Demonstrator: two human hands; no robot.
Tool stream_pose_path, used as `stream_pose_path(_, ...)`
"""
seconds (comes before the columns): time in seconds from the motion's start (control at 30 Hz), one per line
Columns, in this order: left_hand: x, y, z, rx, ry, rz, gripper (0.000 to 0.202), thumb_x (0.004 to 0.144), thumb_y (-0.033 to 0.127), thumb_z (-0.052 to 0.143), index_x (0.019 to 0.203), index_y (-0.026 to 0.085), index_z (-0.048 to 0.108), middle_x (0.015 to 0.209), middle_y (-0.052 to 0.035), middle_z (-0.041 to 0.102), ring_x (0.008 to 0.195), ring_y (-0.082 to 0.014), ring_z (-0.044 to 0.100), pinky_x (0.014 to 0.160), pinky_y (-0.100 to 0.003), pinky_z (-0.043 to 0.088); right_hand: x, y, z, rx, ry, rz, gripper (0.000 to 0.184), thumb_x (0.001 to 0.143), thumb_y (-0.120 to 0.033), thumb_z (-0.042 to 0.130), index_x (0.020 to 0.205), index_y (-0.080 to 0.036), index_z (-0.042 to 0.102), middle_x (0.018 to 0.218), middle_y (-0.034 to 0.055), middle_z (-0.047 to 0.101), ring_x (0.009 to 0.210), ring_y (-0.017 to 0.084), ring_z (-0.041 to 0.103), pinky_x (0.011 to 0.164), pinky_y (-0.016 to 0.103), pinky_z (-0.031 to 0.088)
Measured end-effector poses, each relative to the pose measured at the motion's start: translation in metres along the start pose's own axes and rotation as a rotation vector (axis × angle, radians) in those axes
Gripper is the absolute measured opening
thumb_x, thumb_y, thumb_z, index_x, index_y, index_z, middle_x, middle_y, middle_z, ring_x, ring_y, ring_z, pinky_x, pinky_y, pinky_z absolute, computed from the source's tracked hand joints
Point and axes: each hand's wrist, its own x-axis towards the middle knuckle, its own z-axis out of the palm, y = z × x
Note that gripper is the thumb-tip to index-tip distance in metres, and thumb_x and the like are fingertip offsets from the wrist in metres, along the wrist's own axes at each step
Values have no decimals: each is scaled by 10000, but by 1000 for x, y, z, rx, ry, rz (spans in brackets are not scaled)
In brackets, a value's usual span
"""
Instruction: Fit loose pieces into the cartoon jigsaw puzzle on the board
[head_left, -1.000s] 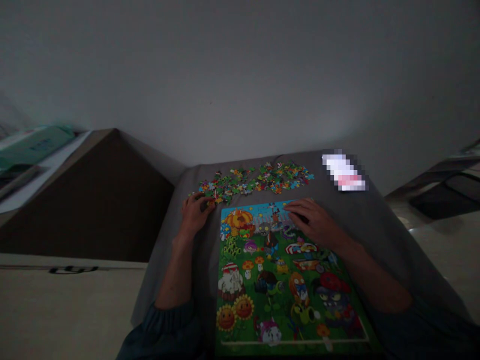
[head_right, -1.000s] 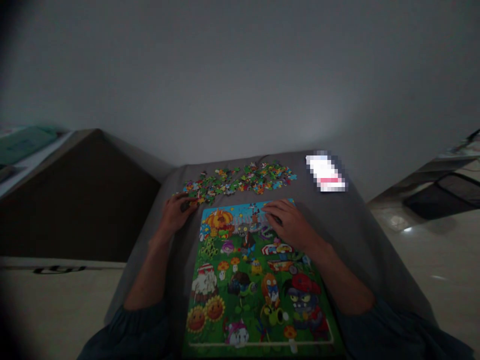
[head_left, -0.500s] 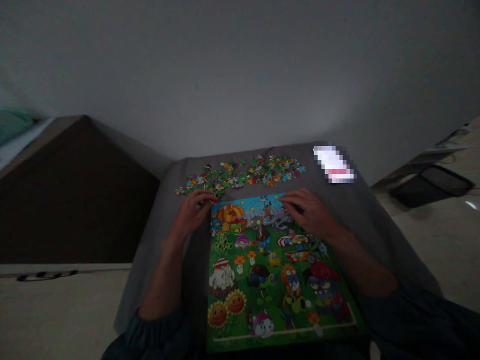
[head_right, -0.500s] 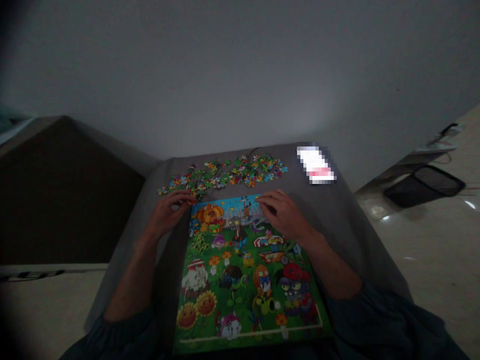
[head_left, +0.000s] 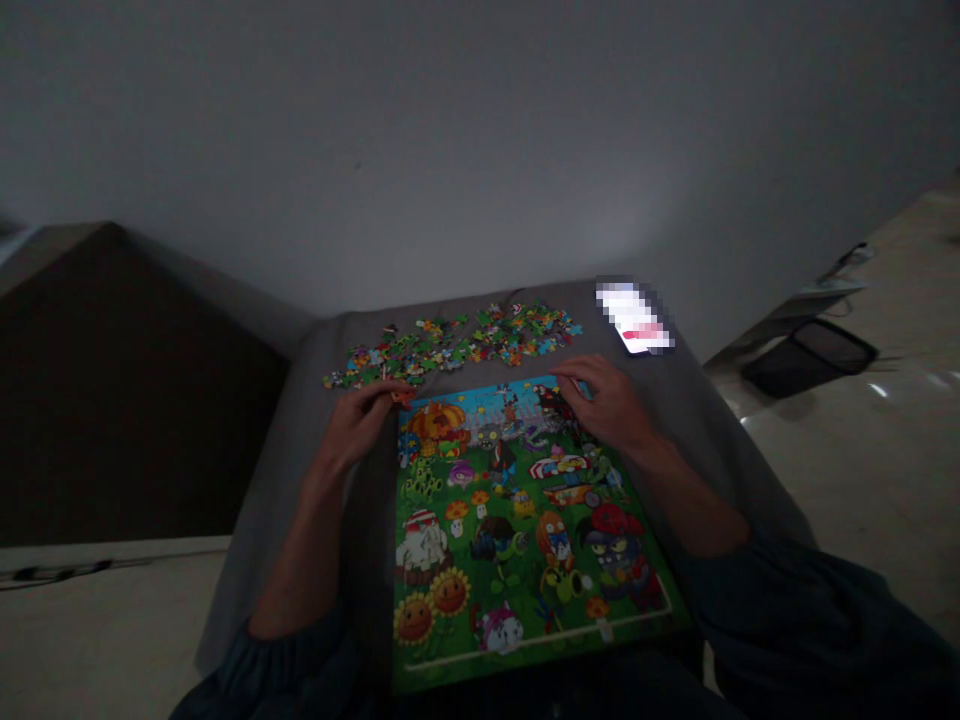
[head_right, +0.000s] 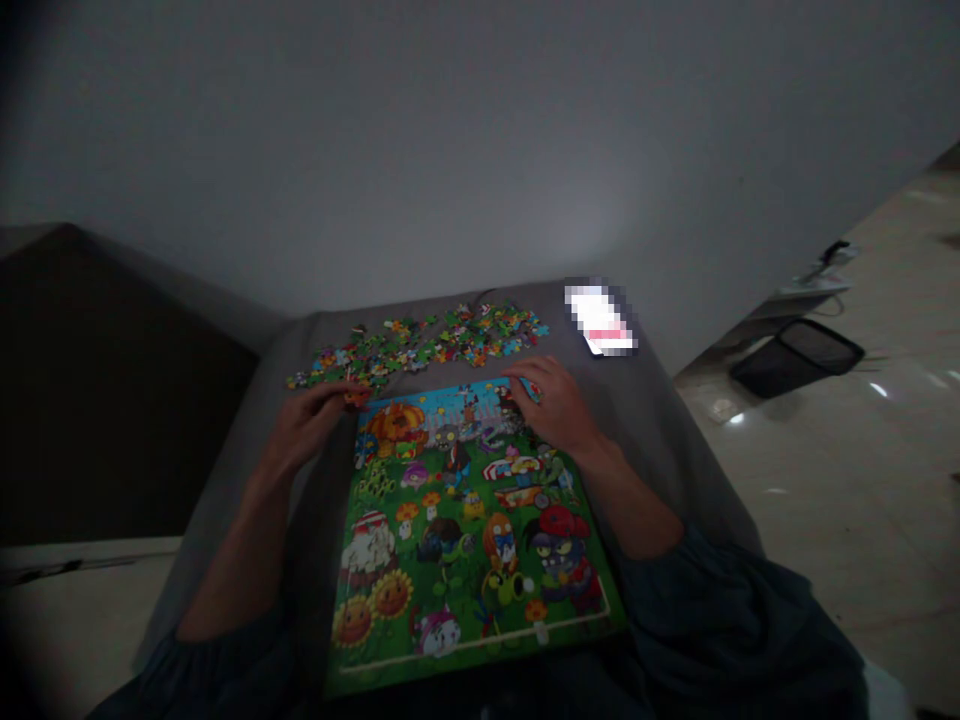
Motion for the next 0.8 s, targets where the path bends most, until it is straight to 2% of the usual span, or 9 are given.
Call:
stream_pose_path(0.2,-11,32,-3,-25,-22,0,548,878,694,598,1033,203,786,1014,-89,804,928,-251,748,901,-387,611,0,0,3,33,3,-38,223,986,-268,543,1031,-216,755,1013,84,764,981,251,694,918,451,551)
stream_pose_path(0.33,-49,47,-6,-62,-86,-86,545,838,677,678,1095,205,774,951,-81,815,856,-233,762,823,-342,632,-2,-1,2,69,-5,-70,214,978,-266,551,1024,-221,755,1005,83,767,970,259,701,906,464,557)
stream_pose_path(0.4,-76,52,-7,-82,-133,-153,561,843,610,714,1236,209,715,894,-63,815,821,-222,766,754,-312,636,-3,-3,1,81,-5,-80,208,976,-262,557,1023,-217,755,1008,84,768,970,260,703,907,462,557)
stream_pose_path(0.47,-103,54,-5,-94,-169,-220,525,843,535,740,1249,206,699,845,-46,812,771,-210,767,703,-291,635,-3,-5,0,91,-11,-87,200,973,-257,565,1017,-219,756,1007,81,769,970,259,707,906,454,557)
stream_pose_path(0.6,-142,50,1,-86,-174,-316,320,869,468,705,1031,198,761,912,-61,811,801,-200,768,690,-265,624,-6,-7,-2,107,-29,-84,178,962,-258,587,996,-229,760,998,70,774,956,256,715,898,442,558)
stream_pose_path(0.8,-158,44,10,-54,-125,-362,360,907,471,611,1087,190,747,1038,-83,780,872,-189,743,742,-272,608,-14,0,-9,130,3,-8,180,963,-282,591,992,-234,762,990,76,770,944,264,722,877,440,565)
